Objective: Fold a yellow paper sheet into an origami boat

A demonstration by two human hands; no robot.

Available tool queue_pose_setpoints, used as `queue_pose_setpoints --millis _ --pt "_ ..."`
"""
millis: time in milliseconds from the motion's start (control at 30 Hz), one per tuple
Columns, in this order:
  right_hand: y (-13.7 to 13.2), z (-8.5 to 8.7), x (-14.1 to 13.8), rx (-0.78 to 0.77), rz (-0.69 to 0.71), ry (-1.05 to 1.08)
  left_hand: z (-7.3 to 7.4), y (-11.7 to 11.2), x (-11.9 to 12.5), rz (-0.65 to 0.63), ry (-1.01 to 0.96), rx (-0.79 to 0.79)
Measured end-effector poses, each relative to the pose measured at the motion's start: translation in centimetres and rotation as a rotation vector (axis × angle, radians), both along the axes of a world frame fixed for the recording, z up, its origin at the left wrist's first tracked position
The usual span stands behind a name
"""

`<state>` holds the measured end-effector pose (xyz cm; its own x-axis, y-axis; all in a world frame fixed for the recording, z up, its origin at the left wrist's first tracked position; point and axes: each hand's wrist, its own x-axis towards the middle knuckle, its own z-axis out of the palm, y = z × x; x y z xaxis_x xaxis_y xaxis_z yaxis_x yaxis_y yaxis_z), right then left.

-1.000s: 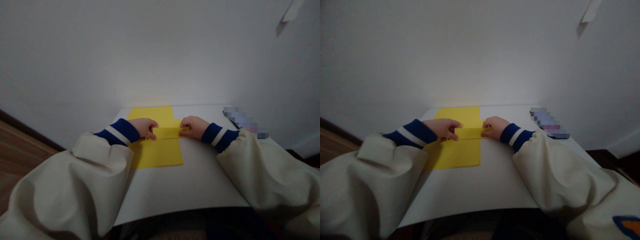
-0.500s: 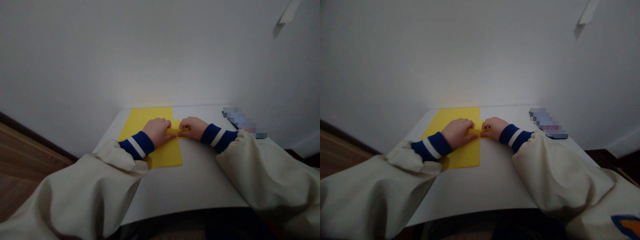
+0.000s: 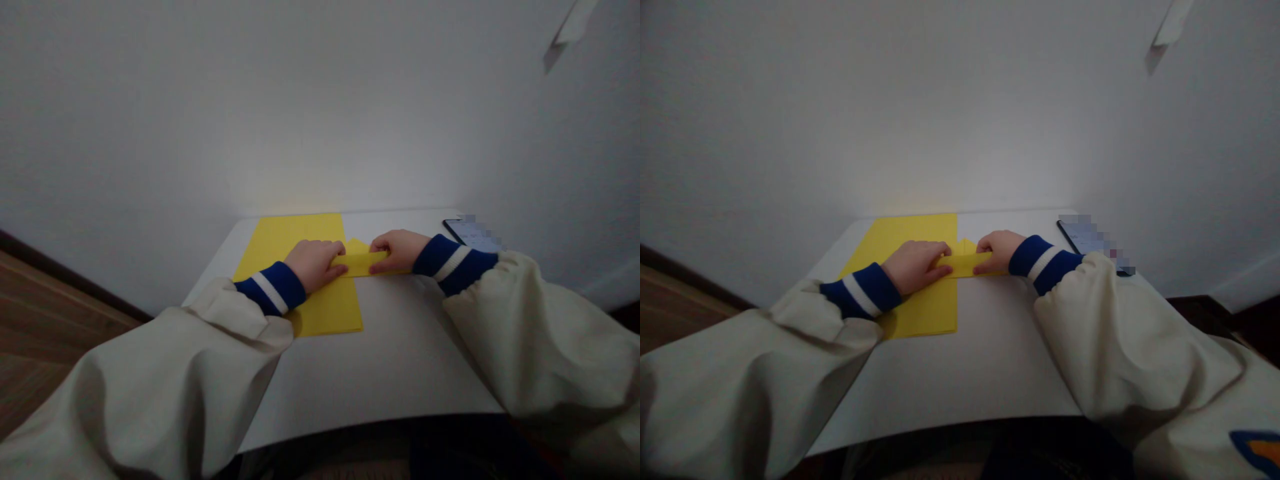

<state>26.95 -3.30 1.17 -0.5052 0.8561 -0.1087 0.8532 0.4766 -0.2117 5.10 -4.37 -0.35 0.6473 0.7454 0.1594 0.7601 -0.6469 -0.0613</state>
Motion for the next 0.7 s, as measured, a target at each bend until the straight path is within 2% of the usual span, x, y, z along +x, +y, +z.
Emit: queue_pose_setpoints --millis 133,233,300,367,500,700 --pt "0.0 0.2 -0.1 -0.04 -0.025 -0.016 -0.2 -0.2 0.0 -0.065 -0.097 0.046" --pt "-0.1 0.3 -0.3 -0.057 -0.055 -0.022 -0.9 0.2 0.2 -0.23 -0.184 0.055" --pt "-0.2 0.3 -0.4 -0.051 -0.072 -0.031 -1.4 0.7 0.5 -0.382 -0.274 -0.009" --pt "-0.1 0.3 -0.4 -0.044 -0.075 -0.042 -1.8 1.1 0.7 -0.475 -0.357 -0.076" --pt "0.1 0.4 -0.1 -0.067 -0.066 -0.069 -2.4 1.6 0.8 -0.507 -0.398 -0.14" --pt "0.2 0.8 0.5 -0.117 -0.117 -0.197 -3.2 2.1 0.4 -0.514 -0.315 -0.115"
